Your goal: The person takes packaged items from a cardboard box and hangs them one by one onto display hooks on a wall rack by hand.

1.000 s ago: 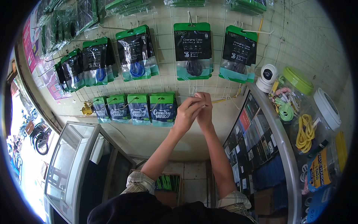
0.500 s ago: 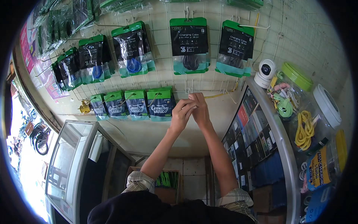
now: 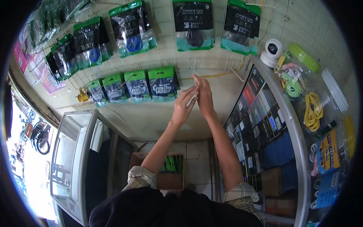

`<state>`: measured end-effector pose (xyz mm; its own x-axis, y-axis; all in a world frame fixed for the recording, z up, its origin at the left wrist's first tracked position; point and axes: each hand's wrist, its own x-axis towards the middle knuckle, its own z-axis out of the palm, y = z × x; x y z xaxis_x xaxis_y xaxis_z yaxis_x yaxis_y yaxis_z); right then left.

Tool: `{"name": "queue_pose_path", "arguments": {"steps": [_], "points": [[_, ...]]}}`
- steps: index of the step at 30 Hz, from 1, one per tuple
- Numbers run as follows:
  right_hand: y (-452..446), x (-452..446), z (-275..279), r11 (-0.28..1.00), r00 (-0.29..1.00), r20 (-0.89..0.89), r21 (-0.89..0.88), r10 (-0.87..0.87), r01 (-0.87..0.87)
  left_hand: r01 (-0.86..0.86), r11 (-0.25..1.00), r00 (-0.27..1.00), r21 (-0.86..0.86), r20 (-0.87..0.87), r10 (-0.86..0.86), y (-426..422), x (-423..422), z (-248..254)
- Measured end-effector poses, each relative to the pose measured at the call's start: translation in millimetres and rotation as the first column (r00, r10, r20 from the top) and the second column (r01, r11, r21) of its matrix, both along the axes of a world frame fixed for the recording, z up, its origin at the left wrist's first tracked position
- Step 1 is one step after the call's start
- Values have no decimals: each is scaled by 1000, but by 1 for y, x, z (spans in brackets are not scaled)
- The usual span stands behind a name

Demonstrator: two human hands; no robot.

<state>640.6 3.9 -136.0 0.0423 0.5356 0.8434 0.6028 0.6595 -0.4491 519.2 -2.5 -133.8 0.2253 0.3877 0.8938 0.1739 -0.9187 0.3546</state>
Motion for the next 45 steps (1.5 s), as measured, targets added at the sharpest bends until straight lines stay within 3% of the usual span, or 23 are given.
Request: {"name": "queue_pose_path", "arguments": {"steps": [4, 7, 12, 16, 17, 20, 22, 23, 25, 27, 29, 31, 34, 37, 39, 41, 43, 45], "points": [[-24, -12, -22, 975, 974, -131, -148, -183, 163, 35, 977, 998, -209, 56, -24, -21, -25, -17], [-53, -28, -70, 953, 962, -182, -263, -205, 154, 0, 948, 1000, -318, 0, 0, -49, -74, -50], [-117, -81, -166, 804, 984, -70, -588, -162, 91, -103, 691, 974, -716, 68, 215, -103, -166, -140], [-147, -127, -249, 802, 997, -53, -597, -54, 12, -212, 519, 960, -828, -77, 269, -136, -223, -225], [-155, -137, -265, 787, 997, -56, -617, -46, 1, -220, 497, 957, -839, -88, 276, -142, -231, -242], [-175, -176, -279, 534, 996, -87, -844, -32, -57, -291, 412, 952, -863, -216, 218, -151, -250, -289], [-181, -197, -311, 507, 998, -57, -861, -9, -44, -384, 363, 922, -849, -374, 101, -152, -255, -316], [-182, -206, -330, 493, 1000, -22, -870, 12, -26, -383, 355, 923, -853, -373, 99, -151, -256, -331], [-183, -223, -362, 450, 1000, -14, -893, 18, -21, -581, 210, 811, -787, -580, 70, -151, -263, -374], [-183, -237, -387, 488, 985, 169, -858, -28, 161, -542, 122, 840, -832, -539, 62, -149, -270, -426], [-178, -248, -388, 442, 985, 172, -881, -32, 168, -499, 32, 866, -866, -497, 63, -151, -273, -451], [-175, -257, -398, 395, 983, 178, -901, -33, 177, -662, -36, 750, -749, -661, -41, -155, -267, -461], [-173, -268, -410, 393, 982, 145, -902, -118, 181, -578, -97, 813, -810, -582, 20, -156, -264, -468], [-171, -271, -418, 392, 965, 232, -882, -120, 261, -576, -93, 811, -812, -582, 60, -158, -260, -466], [-169, -265, -417, 343, 979, 102, -926, -175, 158, -583, -59, 808, -810, -586, 54, -156, -263, -460], [-168, -258, -409, 375, 987, 44, -921, -155, 100, -591, -25, 805, -806, -592, 47, -156, -264, -449], [-166, -252, -388, 410, 991, -18, -911, -132, 39, -558, 199, 830, -806, -540, 138, -156, -265, -427], [-165, -243, -357, 499, 995, -88, -865, -41, -56, -544, 257, 838, -799, -527, 139, -154, -264, -380]]}}
